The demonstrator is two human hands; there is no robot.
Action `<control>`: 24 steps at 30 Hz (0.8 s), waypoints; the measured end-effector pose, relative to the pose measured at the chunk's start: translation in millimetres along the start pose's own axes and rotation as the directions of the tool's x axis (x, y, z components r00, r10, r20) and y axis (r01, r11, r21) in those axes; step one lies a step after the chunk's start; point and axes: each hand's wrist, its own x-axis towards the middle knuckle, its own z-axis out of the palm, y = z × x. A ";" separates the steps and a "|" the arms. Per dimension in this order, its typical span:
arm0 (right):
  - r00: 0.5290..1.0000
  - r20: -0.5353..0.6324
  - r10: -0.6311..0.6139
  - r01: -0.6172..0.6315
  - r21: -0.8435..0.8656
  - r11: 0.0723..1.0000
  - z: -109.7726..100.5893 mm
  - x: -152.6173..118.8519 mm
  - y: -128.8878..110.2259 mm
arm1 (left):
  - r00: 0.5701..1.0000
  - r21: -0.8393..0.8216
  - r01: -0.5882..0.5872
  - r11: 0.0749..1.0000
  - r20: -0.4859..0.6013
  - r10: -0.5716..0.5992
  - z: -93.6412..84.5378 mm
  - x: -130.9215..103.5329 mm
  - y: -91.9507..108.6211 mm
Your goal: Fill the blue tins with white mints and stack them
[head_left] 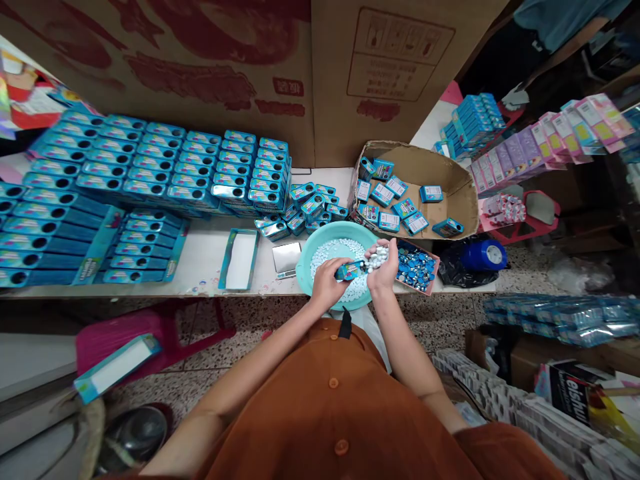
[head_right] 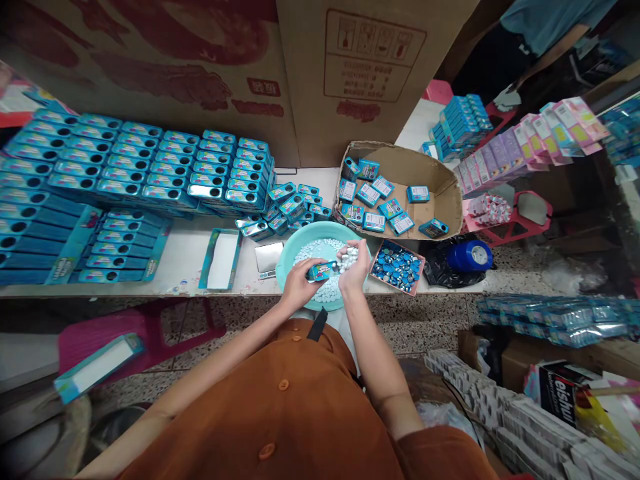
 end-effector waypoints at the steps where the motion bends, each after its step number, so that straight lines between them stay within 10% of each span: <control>1: 1.000 -0.005 -0.009 0.009 -0.010 1.000 0.5 0.0 1.4 | 1.000 0.000 0.011 1.000 0.001 -0.011 0.5 0.0 -1.2; 24: 0.982 0.079 -0.172 0.181 -0.136 0.974 10.6 6.7 9.9 | 0.999 -0.035 0.053 0.998 -0.001 -0.053 2.9 12.1 -6.6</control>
